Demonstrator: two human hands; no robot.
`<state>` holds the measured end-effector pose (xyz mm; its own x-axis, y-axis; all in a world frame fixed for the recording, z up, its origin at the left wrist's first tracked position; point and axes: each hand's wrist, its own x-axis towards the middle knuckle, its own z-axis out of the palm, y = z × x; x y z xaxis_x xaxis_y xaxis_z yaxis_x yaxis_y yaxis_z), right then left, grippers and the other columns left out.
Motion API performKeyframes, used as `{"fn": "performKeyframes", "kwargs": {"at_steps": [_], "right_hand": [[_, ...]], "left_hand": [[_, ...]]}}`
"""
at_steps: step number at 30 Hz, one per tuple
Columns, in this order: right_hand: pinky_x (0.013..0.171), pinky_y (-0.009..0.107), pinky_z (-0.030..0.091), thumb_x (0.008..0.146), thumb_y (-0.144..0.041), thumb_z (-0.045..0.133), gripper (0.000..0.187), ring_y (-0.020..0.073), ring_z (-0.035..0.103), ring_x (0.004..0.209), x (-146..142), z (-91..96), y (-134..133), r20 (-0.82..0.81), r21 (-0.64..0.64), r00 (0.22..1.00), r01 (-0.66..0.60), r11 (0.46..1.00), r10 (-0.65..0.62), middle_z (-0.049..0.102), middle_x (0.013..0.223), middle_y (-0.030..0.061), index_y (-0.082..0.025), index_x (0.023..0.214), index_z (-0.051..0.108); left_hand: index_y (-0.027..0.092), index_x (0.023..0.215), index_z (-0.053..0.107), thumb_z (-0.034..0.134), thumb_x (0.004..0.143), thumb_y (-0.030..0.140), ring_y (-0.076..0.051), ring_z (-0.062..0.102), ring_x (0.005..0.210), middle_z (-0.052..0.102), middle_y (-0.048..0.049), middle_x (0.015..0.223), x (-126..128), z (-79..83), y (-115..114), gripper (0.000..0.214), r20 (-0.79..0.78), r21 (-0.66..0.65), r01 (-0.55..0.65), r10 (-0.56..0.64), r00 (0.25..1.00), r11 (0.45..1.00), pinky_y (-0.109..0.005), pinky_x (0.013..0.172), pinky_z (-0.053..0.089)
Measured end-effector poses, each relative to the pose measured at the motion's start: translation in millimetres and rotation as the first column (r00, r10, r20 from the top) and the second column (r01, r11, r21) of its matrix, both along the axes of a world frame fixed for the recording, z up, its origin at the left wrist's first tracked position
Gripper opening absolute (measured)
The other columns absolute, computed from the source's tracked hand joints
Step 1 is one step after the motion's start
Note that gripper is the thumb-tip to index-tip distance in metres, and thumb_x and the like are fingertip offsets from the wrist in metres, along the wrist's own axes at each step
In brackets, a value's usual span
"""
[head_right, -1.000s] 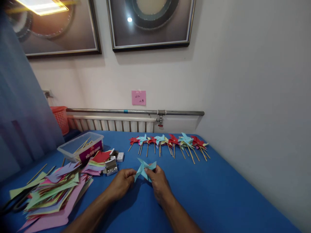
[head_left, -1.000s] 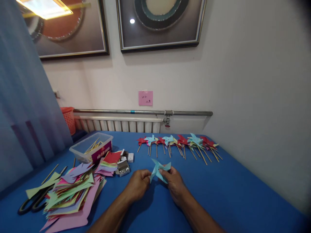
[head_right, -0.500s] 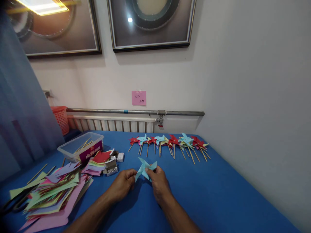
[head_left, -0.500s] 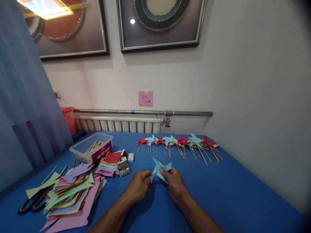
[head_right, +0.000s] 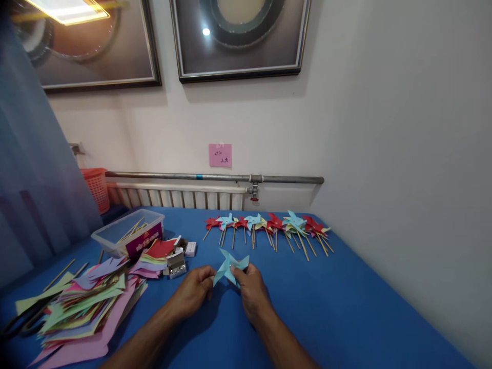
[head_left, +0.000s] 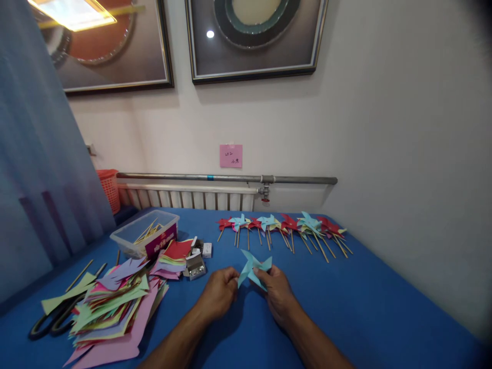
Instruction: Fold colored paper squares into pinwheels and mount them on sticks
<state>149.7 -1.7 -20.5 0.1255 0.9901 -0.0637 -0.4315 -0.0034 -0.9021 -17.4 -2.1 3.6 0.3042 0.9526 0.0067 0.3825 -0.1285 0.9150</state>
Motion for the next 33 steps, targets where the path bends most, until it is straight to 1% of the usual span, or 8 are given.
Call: {"fn": "performKeyframes", "kwargs": {"at_steps": [5,8,11,14,18,24,33], "right_hand": [[0.063,0.028,0.048,0.062,-0.037,0.087,0.033,0.0155,0.059,0.06,0.0,0.8,-0.8,0.0,0.022,0.999,-0.044,0.999,0.044,0.071,0.07,0.0008,-0.016,0.083,0.072],[0.064,0.028,0.048,0.06,-0.038,0.088,0.036,0.0159,0.06,0.062,0.0,-1.8,-0.5,0.008,0.039,0.999,-0.033,0.999,0.033,0.071,0.071,0.0002,-0.017,0.083,0.072],[0.066,0.029,0.049,0.059,-0.039,0.088,0.036,0.0169,0.061,0.064,0.3,-4.1,0.1,0.031,0.028,0.999,-0.016,0.999,0.015,0.071,0.072,0.0004,-0.017,0.083,0.071],[0.068,0.03,0.049,0.058,-0.038,0.088,0.035,0.0177,0.061,0.066,0.4,-3.6,-0.2,0.053,0.019,0.999,0.0,1.0,-0.001,0.07,0.072,0.0003,-0.018,0.081,0.071],[0.065,0.029,0.048,0.06,-0.039,0.087,0.035,0.0172,0.06,0.064,-0.4,1.2,-2.4,0.042,0.019,0.999,-0.021,1.0,0.02,0.071,0.074,0.0018,-0.017,0.083,0.071],[0.061,0.027,0.044,0.06,-0.035,0.088,0.033,0.0144,0.056,0.059,-2.0,3.2,-3.5,0.009,0.01,0.999,-0.032,0.999,0.032,0.068,0.065,-0.0014,-0.016,0.08,0.069],[0.063,0.027,0.046,0.06,-0.034,0.088,0.033,0.0149,0.059,0.06,-3.2,2.0,-4.3,0.001,-0.001,0.999,-0.035,0.999,0.035,0.07,0.067,-0.0004,-0.016,0.081,0.071]], "left_hand": [[0.018,0.073,0.058,0.047,0.084,0.026,-0.012,0.047,0.053,0.054,0.0026,0.056,-0.9,-0.2,0.7,0.018,-0.009,0.006,0.008,-0.008,1.0,1.0,-0.024,0.054,0.031],[0.018,0.074,0.06,0.047,0.084,0.028,-0.011,0.047,0.052,0.056,0.0022,0.056,-1.1,-1.4,0.6,0.019,-0.006,-0.003,0.034,-0.034,0.999,0.999,-0.023,0.054,0.031],[0.017,0.075,0.061,0.045,0.084,0.025,-0.012,0.047,0.051,0.057,0.0021,0.056,-1.4,-2.4,0.5,0.02,-0.01,-0.015,0.049,-0.049,0.999,0.999,-0.024,0.053,0.031],[0.018,0.073,0.06,0.044,0.083,0.023,-0.012,0.047,0.052,0.057,0.0022,0.055,-1.3,-2.6,0.3,0.019,-0.023,-0.009,0.043,-0.043,0.999,0.999,-0.024,0.054,0.031],[0.018,0.074,0.06,0.044,0.085,0.024,-0.012,0.047,0.052,0.056,0.0025,0.055,-1.0,-1.1,-0.3,0.02,-0.013,-0.016,0.032,-0.032,0.999,0.999,-0.024,0.053,0.031],[0.017,0.073,0.06,0.045,0.084,0.023,-0.011,0.048,0.053,0.055,0.0023,0.056,-2.0,-0.9,0.4,0.02,-0.032,0.015,0.044,-0.044,0.999,0.999,-0.023,0.054,0.033],[0.016,0.075,0.061,0.046,0.084,0.024,-0.012,0.048,0.053,0.054,0.0025,0.056,0.1,1.6,-1.6,0.02,-0.036,0.006,0.017,-0.016,0.999,1.0,-0.024,0.054,0.032]]}}
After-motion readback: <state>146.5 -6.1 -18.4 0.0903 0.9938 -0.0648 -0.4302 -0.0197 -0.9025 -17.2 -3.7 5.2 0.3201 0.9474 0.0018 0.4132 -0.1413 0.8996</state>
